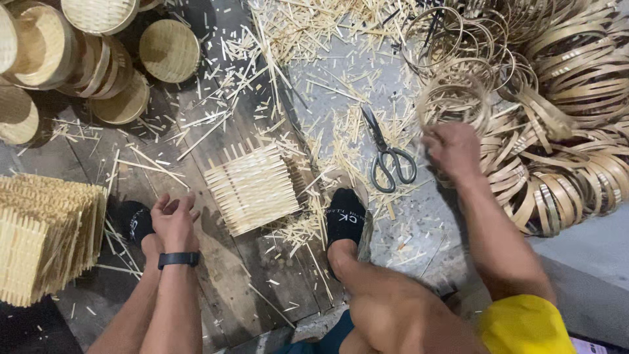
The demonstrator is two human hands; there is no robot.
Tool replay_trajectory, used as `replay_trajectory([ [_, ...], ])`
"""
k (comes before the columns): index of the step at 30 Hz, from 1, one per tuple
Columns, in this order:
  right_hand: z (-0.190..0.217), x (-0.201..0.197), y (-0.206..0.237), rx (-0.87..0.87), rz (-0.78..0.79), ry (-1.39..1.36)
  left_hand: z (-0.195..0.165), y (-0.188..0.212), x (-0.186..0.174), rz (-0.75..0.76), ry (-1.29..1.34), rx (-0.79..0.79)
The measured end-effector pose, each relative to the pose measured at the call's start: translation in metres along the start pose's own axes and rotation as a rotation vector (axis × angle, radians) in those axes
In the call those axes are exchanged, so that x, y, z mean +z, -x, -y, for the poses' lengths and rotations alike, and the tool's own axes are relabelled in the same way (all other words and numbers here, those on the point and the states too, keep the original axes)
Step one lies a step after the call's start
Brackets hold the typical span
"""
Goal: The person sits on the floor of a workshop assembling bamboo steamer baskets. They cut bamboo strips with scissors, bend and shape thin bamboo rings by hand, and press woven bamboo mats into round wooden rims, stacking finished pieces aside.
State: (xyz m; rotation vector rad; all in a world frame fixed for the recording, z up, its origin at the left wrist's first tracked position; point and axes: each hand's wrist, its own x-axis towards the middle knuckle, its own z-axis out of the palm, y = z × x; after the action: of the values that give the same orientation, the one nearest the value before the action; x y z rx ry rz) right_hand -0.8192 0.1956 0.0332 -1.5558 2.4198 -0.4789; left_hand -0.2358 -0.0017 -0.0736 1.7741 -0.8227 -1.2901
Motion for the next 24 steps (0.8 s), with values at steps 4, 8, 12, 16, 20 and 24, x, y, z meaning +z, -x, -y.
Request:
replay_trajectory([
  [4, 0.001, 0.023, 0.007, -0.067, -0.028, 0.061, 0.002, 0.003, -0.009, 0.016, 0.013, -0.032],
  [8, 0.009, 0.014, -0.009, 0.192, -0.108, -0.312, -0.03, 0.017, -0.024, 0.051, -0.218, 0.195],
  [12, 0.028, -0.038, -0.025, 0.453, -0.196, -1.276, -0.085, 0.057, 0.02, -0.057, -0.298, 0.649],
  [16, 0.087, -0.065, -0.021, 0.404, 0.114, -1.501, -0.141, 0.137, 0.085, 0.18, -0.459, 1.156],
  [20, 0.169, -0.075, -0.021, 0.345, 0.356, -1.483, -0.183, 0.194, 0.139, 0.609, 0.082, 0.362],
  [24, 0.238, -0.104, -0.022, 0.146, 0.492, -1.105, -0.204, 0.202, 0.136, 0.856, 0.65, -0.21],
])
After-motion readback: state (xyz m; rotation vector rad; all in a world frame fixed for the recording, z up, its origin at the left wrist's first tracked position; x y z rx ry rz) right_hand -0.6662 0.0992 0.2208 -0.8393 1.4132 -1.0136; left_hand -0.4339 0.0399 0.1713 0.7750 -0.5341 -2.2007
